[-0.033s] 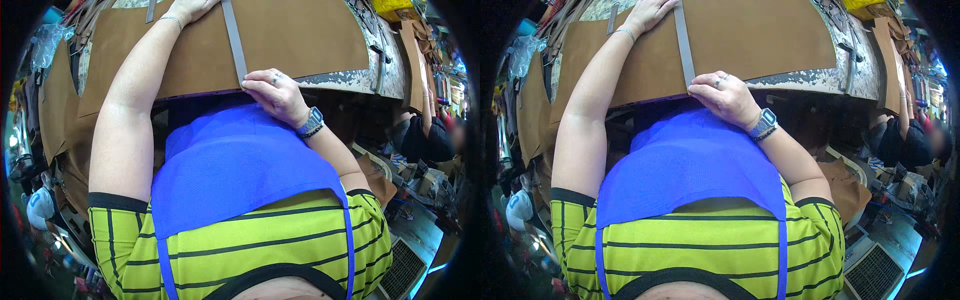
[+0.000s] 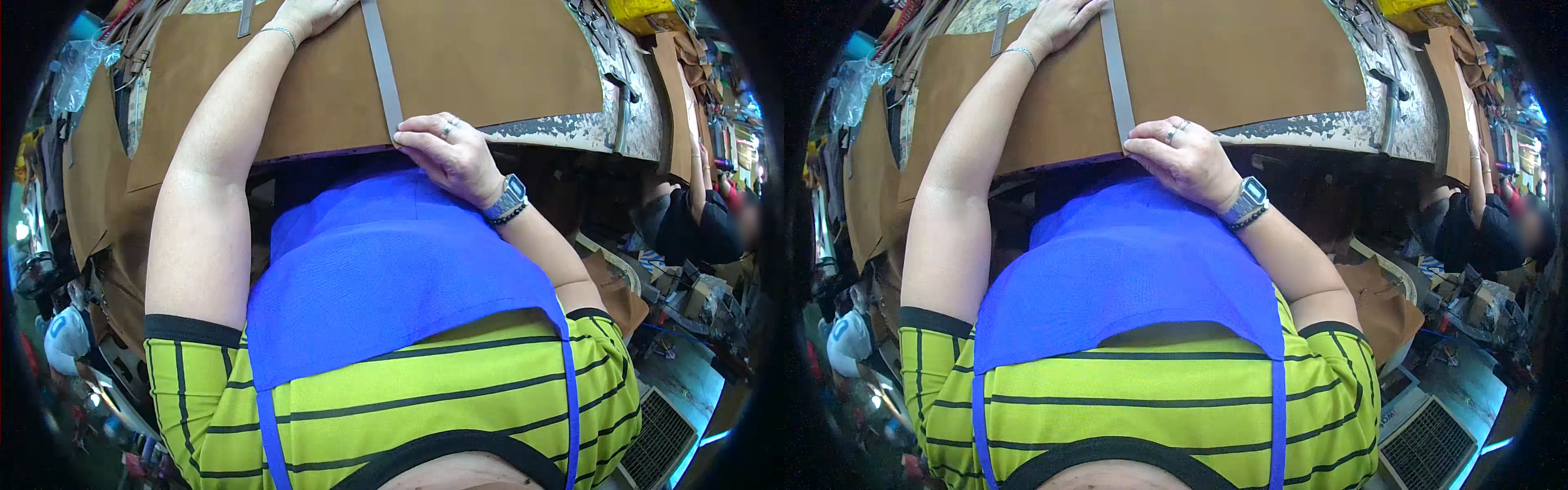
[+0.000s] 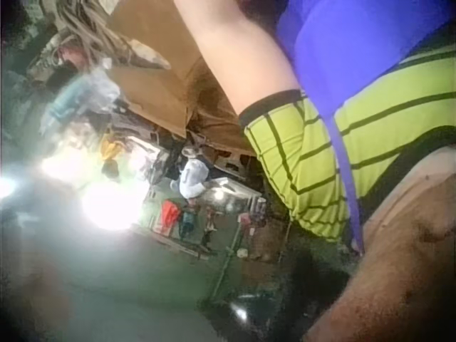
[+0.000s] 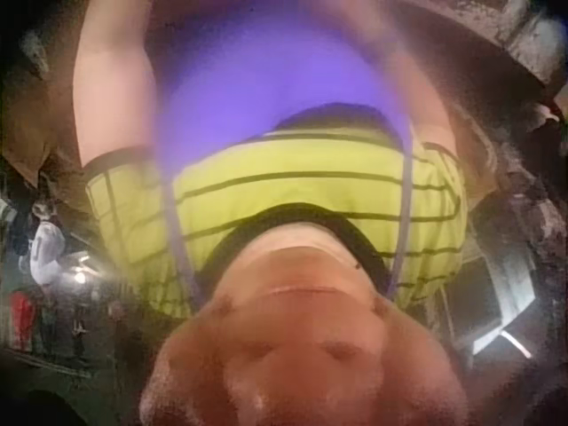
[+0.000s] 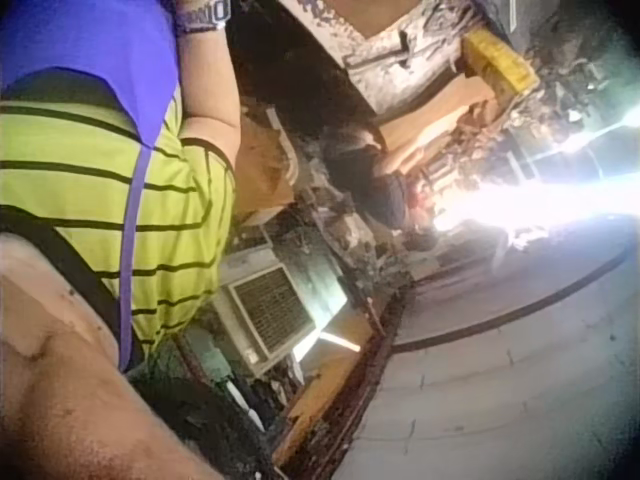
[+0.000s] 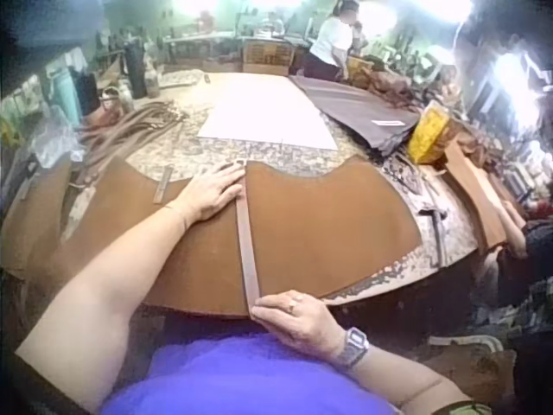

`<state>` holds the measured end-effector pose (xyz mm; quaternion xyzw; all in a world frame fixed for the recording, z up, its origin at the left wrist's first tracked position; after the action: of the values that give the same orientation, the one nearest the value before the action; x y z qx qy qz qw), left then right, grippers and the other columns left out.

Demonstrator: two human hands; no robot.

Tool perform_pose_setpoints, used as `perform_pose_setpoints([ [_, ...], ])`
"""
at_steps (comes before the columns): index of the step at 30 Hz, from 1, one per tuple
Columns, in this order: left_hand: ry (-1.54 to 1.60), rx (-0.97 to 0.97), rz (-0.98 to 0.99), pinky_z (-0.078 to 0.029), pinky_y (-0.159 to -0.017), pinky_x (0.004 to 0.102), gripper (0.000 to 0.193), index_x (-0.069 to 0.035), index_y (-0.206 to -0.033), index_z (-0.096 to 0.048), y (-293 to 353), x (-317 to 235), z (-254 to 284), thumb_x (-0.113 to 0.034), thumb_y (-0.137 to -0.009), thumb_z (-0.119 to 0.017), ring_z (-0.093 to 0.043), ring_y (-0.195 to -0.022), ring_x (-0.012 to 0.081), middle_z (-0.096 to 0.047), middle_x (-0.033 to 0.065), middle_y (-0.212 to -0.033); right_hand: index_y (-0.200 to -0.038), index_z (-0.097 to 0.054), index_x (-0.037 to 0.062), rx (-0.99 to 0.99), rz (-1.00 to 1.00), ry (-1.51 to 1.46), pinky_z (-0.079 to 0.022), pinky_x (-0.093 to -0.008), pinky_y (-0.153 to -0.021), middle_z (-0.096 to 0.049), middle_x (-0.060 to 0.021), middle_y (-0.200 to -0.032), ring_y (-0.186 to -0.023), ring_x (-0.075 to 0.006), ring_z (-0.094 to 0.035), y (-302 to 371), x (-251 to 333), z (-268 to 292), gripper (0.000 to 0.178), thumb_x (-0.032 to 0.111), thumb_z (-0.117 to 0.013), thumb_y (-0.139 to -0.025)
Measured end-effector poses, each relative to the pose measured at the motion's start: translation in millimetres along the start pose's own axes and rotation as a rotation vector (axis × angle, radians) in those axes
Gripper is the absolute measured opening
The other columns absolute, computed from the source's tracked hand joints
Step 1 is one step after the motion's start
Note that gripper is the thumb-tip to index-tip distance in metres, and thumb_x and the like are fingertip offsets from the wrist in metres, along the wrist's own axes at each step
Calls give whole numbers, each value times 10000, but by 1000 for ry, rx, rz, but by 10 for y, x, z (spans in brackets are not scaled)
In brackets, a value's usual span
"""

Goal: Applying reinforcing strips to a leather panel and hammering them down to secure the bond.

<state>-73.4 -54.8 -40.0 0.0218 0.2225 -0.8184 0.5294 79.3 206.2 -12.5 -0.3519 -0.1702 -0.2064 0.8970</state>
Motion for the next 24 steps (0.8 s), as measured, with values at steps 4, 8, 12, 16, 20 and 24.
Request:
perform_pose_setpoints([
  [4,0,-1,29,-264,-1058,459,496,-65,-1282,-508,8,-3,26,-410,-935,-425,-351,-1305,313,-448,140,-1374,-919,-649,70,43,-17,16,-515,-320,-668,-646,-65,-931,-784,-218,-635,6,4,-40,175,58,-705,-754],
  [8,-11,37,32,-256,-1067,459,519,-64,-1315,-470,30,-13,87,-415,-934,-427,-334,-1312,330,-414,145,-1399,-921,-653,85,99,-23,70,-511,-338,-692,-648,-59,-942,-797,-216,-637,17,-1,-87,173,114,-713,-761],
  [12,-142,-224,92,-340,-1043,403,487,-118,-1313,-473,195,61,303,-402,-918,-490,-442,-1248,287,-485,97,-1344,-937,-654,86,47,-62,8,-511,-355,-743,-661,-75,-936,-856,-245,-642,0,-103,230,262,189,-759,-721],
  [16,-414,-265,452,-400,-970,400,508,-58,-1265,-488,1133,730,741,-415,-904,-492,-499,-1179,318,-539,187,-1254,-952,-641,81,-133,-279,482,-501,-372,-775,-657,-117,-924,-878,-287,-631,207,-844,1046,207,152,-706,-769],
  [20,-614,-69,850,-393,-981,441,647,-107,-1339,-445,2072,1194,1027,-575,-893,-417,-468,-1212,326,-483,186,-1321,-1137,-599,49,-128,-709,860,-455,-407,-882,-626,-184,-1054,-1014,-341,-578,717,-1787,1676,442,413,-552,-890],
  [24,-655,-27,981,-430,-931,423,664,-93,-1257,-539,1947,996,1210,-605,-835,-511,-536,-1112,297,-537,187,-1231,-1190,-580,52,-7,-1054,942,-453,-419,-884,-617,-202,-1101,-1046,-346,-573,594,-1818,1740,607,548,-552,-841],
])
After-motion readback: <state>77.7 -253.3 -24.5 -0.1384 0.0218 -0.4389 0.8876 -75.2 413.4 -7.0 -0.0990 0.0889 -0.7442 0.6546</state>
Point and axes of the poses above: each hand's wrist, its own y-axis away from the middle knuckle, its own z-axis out of the back of the hand, x = y × z, the point moved 1 cm from there along -y, towards the middle knuckle
